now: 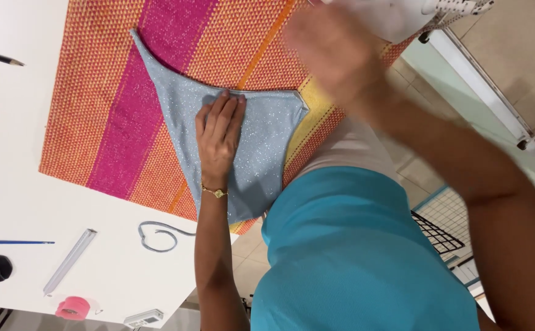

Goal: Ironing a small blue sparkly garment on a colorful mat using a steam iron.

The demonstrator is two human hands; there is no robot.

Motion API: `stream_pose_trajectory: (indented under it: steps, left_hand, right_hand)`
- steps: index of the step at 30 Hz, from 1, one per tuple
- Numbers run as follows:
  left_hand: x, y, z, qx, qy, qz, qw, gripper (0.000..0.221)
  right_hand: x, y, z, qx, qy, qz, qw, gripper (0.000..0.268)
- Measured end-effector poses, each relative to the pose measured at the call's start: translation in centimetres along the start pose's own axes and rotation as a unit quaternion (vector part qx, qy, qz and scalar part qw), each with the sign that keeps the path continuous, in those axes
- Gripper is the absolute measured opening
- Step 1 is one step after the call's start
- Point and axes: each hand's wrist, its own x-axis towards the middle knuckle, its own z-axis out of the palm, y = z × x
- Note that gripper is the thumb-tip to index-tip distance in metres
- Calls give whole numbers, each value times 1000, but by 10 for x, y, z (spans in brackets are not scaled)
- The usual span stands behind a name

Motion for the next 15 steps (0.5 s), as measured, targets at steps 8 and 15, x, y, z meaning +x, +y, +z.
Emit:
stream_pose_trajectory:
  steps: [8,15]
  left_hand:
    - [-1,5,-5,15,-12,-3,1000,31]
    - [-7,4,-1,11,11,-10,1000,34]
  right_hand:
    - [-12,-70,89,241,-94,49,965,20]
    - [-16,-83,93,99,-111,11,989,23]
